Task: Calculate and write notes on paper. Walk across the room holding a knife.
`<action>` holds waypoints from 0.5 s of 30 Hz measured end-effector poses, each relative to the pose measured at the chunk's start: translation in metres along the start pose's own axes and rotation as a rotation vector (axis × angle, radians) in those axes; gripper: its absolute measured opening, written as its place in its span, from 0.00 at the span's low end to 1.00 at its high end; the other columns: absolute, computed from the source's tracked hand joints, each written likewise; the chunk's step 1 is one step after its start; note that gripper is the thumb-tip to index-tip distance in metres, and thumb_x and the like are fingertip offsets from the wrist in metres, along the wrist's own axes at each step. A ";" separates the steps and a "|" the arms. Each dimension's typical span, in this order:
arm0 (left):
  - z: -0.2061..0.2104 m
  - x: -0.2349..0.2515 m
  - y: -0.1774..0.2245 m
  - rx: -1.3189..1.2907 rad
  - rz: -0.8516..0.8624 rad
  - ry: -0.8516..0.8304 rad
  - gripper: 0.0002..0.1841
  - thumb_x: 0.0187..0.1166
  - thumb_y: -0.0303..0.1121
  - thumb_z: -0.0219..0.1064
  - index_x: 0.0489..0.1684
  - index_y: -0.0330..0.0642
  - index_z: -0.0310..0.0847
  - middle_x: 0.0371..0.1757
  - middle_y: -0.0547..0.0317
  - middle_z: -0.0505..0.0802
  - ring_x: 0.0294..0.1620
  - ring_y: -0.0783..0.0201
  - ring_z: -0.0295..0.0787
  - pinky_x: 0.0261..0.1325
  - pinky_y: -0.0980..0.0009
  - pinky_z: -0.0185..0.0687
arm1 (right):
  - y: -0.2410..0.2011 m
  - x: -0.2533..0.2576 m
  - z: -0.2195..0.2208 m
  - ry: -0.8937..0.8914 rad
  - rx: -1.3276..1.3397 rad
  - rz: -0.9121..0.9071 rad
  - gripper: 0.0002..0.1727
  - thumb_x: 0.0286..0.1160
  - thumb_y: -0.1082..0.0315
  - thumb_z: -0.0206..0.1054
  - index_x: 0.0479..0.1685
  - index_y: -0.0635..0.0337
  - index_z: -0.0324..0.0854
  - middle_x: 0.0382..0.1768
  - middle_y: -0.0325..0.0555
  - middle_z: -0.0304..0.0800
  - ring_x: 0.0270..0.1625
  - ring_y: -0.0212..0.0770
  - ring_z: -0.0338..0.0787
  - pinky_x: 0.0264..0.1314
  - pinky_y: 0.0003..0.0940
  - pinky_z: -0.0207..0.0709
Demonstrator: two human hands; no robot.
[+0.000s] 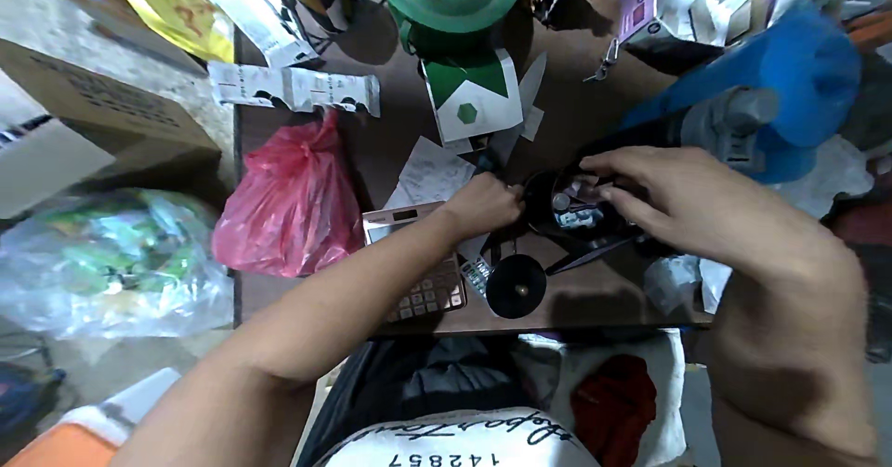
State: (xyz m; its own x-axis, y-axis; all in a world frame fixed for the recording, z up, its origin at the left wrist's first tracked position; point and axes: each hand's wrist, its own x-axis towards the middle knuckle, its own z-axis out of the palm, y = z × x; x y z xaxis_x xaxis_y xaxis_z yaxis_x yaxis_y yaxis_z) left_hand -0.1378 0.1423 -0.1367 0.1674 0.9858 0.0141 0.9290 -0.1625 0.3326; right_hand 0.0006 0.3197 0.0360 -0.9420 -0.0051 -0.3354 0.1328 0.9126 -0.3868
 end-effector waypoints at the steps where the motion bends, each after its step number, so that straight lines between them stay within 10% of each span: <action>1: -0.002 0.001 -0.002 0.011 0.006 -0.017 0.07 0.77 0.17 0.60 0.37 0.30 0.86 0.39 0.38 0.89 0.32 0.41 0.90 0.35 0.47 0.83 | -0.007 -0.009 0.001 0.079 -0.010 -0.035 0.20 0.85 0.68 0.59 0.72 0.60 0.80 0.62 0.52 0.89 0.55 0.48 0.93 0.60 0.48 0.87; 5: -0.016 0.006 -0.007 0.063 0.059 -0.142 0.09 0.79 0.16 0.58 0.33 0.29 0.85 0.40 0.38 0.90 0.36 0.40 0.90 0.38 0.46 0.82 | -0.054 -0.045 0.018 0.058 0.092 0.056 0.22 0.88 0.64 0.57 0.74 0.62 0.81 0.72 0.52 0.86 0.72 0.48 0.86 0.76 0.46 0.77; 15: -0.058 -0.026 -0.025 -0.063 0.177 0.092 0.06 0.77 0.24 0.65 0.44 0.30 0.83 0.47 0.37 0.87 0.38 0.39 0.90 0.32 0.45 0.82 | -0.073 -0.062 0.154 0.450 0.487 -0.156 0.14 0.90 0.66 0.57 0.58 0.58 0.86 0.54 0.44 0.96 0.61 0.30 0.91 0.67 0.24 0.83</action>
State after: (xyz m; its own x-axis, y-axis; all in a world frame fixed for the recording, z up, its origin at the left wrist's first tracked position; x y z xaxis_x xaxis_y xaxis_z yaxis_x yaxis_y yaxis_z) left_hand -0.1843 0.1236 -0.0905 0.2923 0.9424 0.1629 0.8649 -0.3332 0.3755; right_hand 0.0964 0.1904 -0.0468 -0.9838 0.1454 0.1048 0.0095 0.6263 -0.7796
